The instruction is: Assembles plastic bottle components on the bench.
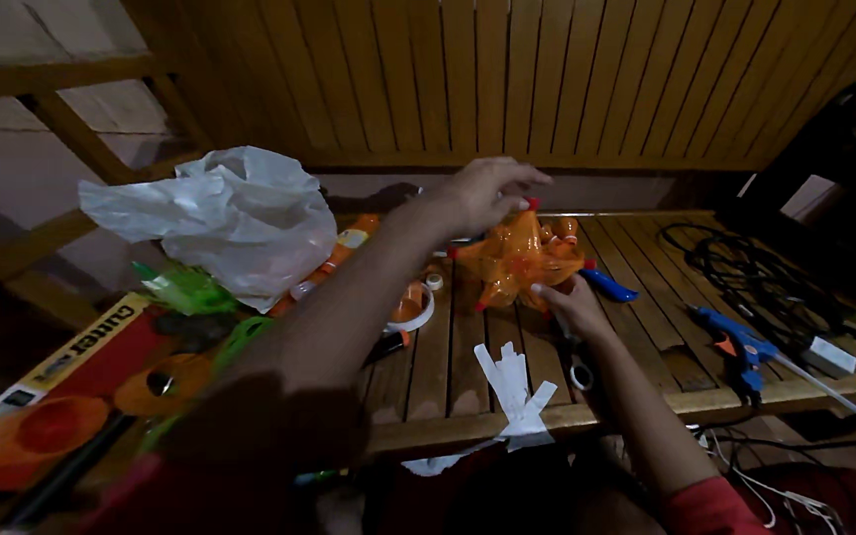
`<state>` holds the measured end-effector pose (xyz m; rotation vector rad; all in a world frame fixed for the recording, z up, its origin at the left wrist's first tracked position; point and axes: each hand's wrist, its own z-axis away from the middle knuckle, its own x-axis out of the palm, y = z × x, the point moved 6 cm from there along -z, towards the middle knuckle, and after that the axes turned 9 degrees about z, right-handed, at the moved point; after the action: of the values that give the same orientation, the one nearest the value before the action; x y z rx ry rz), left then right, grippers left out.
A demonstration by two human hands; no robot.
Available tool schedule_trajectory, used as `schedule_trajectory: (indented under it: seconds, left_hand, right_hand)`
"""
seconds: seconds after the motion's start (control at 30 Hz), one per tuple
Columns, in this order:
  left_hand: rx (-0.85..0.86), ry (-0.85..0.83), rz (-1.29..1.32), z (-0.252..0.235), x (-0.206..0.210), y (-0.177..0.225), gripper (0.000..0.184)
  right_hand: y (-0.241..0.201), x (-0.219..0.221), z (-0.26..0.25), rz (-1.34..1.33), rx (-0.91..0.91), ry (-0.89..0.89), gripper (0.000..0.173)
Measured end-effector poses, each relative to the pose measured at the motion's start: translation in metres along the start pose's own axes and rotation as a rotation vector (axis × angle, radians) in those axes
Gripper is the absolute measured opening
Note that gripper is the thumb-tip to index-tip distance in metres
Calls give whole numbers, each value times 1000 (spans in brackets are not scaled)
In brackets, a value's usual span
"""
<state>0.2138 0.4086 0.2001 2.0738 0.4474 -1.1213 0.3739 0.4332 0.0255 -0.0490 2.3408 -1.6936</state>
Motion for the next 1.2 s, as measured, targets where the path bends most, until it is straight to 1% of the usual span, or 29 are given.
schedule_trajectory:
  seconds: [0.07, 0.1, 0.17, 0.23, 0.3, 0.43, 0.53, 0.6, 0.63, 0.7, 0.73, 0.8, 0.93, 1.03, 1.2]
  left_hand:
    - [-25, -160, -72, -17, 0, 3, 30]
    - [-14, -193, -100, -22, -1, 3, 25]
    - [11, -215, -138, -26, -3, 5, 18]
    - [21, -228, -147, -26, -5, 6, 15]
    - [-11, -245, -162, -25, -7, 5, 13]
    - [-132, -284, -199, -23, -10, -4, 22]
    - [-186, -215, -161, -22, -24, -4, 36]
    - [-164, -83, -169, -20, -41, -1, 40]
    - [-132, -12, -200, -19, -50, 0, 36]
    - [-91, 74, -269, -18, -65, 3, 24]
    - [-106, 84, -296, -17, -70, 4, 23]
    - [-171, 53, -327, -14, -73, 3, 25]
    - [-160, 8, -434, -9, -73, 1, 26]
    - [-251, 36, -416, -3, -74, -1, 22]
    - [-277, -7, -387, 5, -73, -5, 19]
  right_hand:
    - [-1, -1, 0, 16, -7, -9, 37]
    - [-1, -1, 0, 25, -5, -20, 36]
    - [-1, 0, 0, 24, -9, -37, 35]
    - [-3, 2, 2, 22, -21, -57, 38]
    - [-6, 4, 4, 22, -37, -71, 39]
    - [-8, 6, 6, 13, -29, -74, 38]
    - [-5, 2, 3, 12, -11, -55, 38]
    - [-2, 1, 1, -5, -16, -48, 40]
    - [-1, 0, 1, -11, -19, -44, 41]
    - [-3, 0, 1, -4, -15, -43, 41]
    - [-4, 0, 1, 1, -12, -46, 41]
    - [-3, 0, 1, 5, -3, -50, 39]
    - [4, -3, -3, -31, -10, -42, 41]
    - [7, -6, -6, -56, -19, -33, 37]
    - [12, -12, -10, -114, -36, -4, 35]
